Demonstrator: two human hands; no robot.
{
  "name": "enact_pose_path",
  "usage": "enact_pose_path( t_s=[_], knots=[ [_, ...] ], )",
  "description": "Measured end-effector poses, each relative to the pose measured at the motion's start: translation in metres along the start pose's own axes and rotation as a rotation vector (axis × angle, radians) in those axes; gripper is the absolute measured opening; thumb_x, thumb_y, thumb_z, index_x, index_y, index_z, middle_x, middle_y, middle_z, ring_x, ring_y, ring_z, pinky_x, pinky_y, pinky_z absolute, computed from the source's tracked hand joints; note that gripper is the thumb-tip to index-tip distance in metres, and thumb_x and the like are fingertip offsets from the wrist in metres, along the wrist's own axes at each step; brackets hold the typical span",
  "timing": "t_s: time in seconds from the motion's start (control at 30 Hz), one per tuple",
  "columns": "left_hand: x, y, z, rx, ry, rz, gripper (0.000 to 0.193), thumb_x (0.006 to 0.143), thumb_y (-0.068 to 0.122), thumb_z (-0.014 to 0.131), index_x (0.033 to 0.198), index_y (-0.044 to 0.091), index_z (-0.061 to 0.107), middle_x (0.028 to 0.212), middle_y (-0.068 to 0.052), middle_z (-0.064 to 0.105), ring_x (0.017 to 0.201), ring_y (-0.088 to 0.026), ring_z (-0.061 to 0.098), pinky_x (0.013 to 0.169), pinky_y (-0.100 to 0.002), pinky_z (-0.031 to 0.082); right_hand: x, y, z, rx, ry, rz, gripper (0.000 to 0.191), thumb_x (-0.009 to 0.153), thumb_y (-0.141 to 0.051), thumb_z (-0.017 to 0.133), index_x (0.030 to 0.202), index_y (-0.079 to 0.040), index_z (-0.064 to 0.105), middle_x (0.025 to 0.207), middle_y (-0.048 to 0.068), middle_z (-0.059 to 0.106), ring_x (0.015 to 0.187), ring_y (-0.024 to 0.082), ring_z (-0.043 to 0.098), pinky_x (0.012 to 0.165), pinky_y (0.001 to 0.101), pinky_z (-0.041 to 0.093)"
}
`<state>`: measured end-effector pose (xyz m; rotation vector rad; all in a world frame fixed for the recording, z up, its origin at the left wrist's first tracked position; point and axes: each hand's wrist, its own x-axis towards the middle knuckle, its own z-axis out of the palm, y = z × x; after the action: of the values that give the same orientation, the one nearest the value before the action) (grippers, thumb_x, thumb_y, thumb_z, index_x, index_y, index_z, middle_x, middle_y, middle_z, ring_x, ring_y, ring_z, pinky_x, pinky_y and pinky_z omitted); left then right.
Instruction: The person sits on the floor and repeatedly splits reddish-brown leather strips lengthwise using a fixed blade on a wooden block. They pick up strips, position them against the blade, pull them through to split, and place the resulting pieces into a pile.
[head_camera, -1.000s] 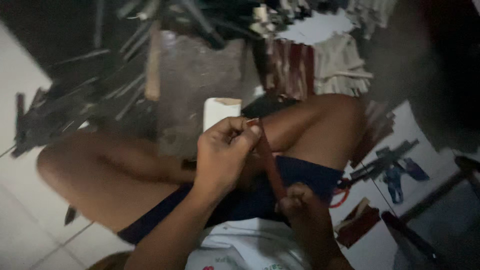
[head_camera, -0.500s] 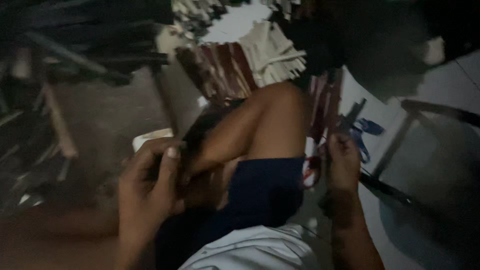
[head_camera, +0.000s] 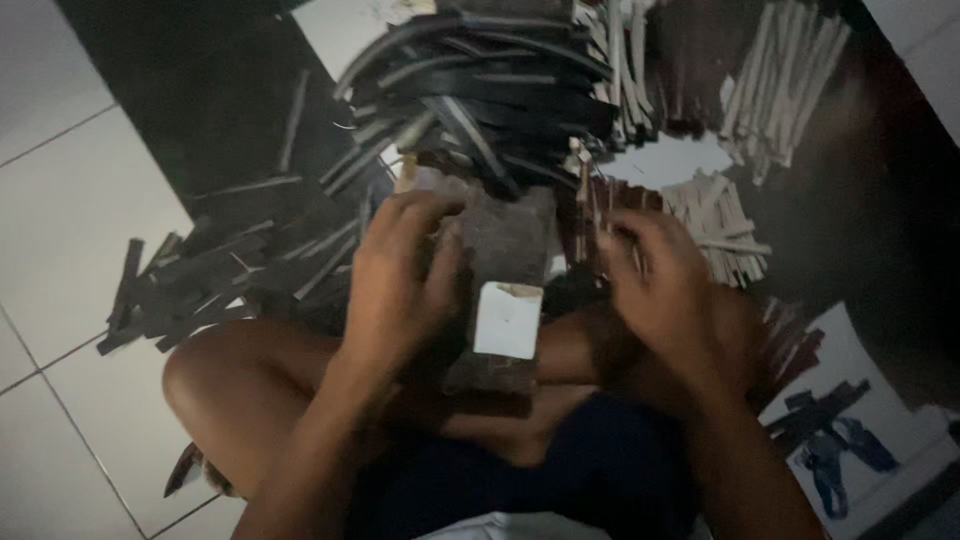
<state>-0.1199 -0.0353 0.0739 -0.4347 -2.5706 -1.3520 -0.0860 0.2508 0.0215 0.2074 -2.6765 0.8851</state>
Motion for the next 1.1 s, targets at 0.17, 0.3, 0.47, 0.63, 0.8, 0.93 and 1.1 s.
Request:
enact_pose_path(
  t_s=[0.17, 0.3, 0.47, 0.63, 0.8, 0.93, 1.1],
  knots=[
    [0.027, -0.024, -0.005, 0.264, -0.027, 0.261, 0.044, 0.092, 0.015, 0.074, 0.135, 0.011, 0.064, 0.137, -0.013, 0.057, 0.132, -0.038, 0.053, 0.107, -0.049, 0.045, 0.066, -0.003, 0.049, -0.187, 0.021, 0.170, 0.018, 0.106, -0.014, 0.063, 0.113, 0.003, 0.066, 0.107, 0.022, 0.068, 0.097, 0.039, 0.067, 0.082, 0.0486, 0.051],
    [0.066, -0.054, -0.004, 0.545, -0.127, 0.512, 0.056, 0.088, 0.013, 0.070, 0.143, 0.014, 0.062, 0.147, -0.011, 0.054, 0.136, -0.034, 0.049, 0.110, -0.051, 0.040, 0.082, 0.046, 0.089, -0.441, -0.062, 0.357, 0.026, 0.105, -0.023, 0.066, 0.116, 0.001, 0.066, 0.106, 0.025, 0.066, 0.099, 0.043, 0.065, 0.085, 0.0515, 0.052],
    [0.101, -0.065, 0.007, 0.721, -0.251, 0.673, 0.050, 0.085, 0.015, 0.066, 0.135, 0.017, 0.066, 0.143, -0.010, 0.058, 0.131, -0.029, 0.053, 0.108, -0.049, 0.041, 0.064, 0.094, 0.119, -0.432, -0.347, 0.630, 0.048, 0.093, -0.031, 0.072, 0.124, 0.003, 0.059, 0.112, 0.030, 0.061, 0.102, 0.046, 0.062, 0.082, 0.0539, 0.052],
    [0.120, -0.052, -0.003, 0.627, -0.294, 0.742, 0.032, 0.092, 0.013, 0.066, 0.123, 0.014, 0.072, 0.130, -0.007, 0.066, 0.125, -0.024, 0.061, 0.105, -0.044, 0.046, 0.064, 0.116, 0.125, -0.435, -0.312, 0.651, 0.030, 0.098, -0.024, 0.069, 0.115, 0.000, 0.067, 0.114, 0.026, 0.067, 0.106, 0.043, 0.064, 0.089, 0.0529, 0.052],
    [0.121, -0.015, -0.035, 0.423, -0.285, 0.725, 0.027, 0.094, 0.009, 0.069, 0.121, 0.010, 0.073, 0.124, -0.007, 0.068, 0.119, -0.023, 0.065, 0.101, -0.042, 0.048, 0.058, 0.127, 0.113, -0.204, -0.117, 0.732, 0.020, 0.095, -0.020, 0.067, 0.106, -0.003, 0.072, 0.108, 0.020, 0.073, 0.100, 0.038, 0.067, 0.089, 0.0471, 0.053],
    [0.091, 0.025, -0.076, -0.112, -0.275, 0.449, 0.036, 0.081, 0.005, 0.073, 0.117, 0.002, 0.067, 0.116, -0.012, 0.068, 0.108, -0.026, 0.068, 0.089, -0.038, 0.055, 0.046, 0.126, 0.087, 0.413, 0.065, 0.795, 0.019, 0.097, -0.014, 0.065, 0.111, -0.001, 0.063, 0.107, 0.017, 0.070, 0.100, 0.030, 0.067, 0.086, 0.0423, 0.055],
    [0.019, 0.048, -0.073, -0.676, -0.009, -0.221, 0.034, 0.090, 0.005, 0.073, 0.121, 0.010, 0.059, 0.118, -0.007, 0.068, 0.105, -0.012, 0.073, 0.087, -0.026, 0.064, 0.020, 0.096, 0.041, 1.080, 0.044, 0.883, 0.013, 0.100, -0.005, 0.058, 0.113, -0.005, 0.056, 0.111, 0.013, 0.069, 0.098, 0.023, 0.066, 0.085, 0.0369, 0.058]
  ],
)
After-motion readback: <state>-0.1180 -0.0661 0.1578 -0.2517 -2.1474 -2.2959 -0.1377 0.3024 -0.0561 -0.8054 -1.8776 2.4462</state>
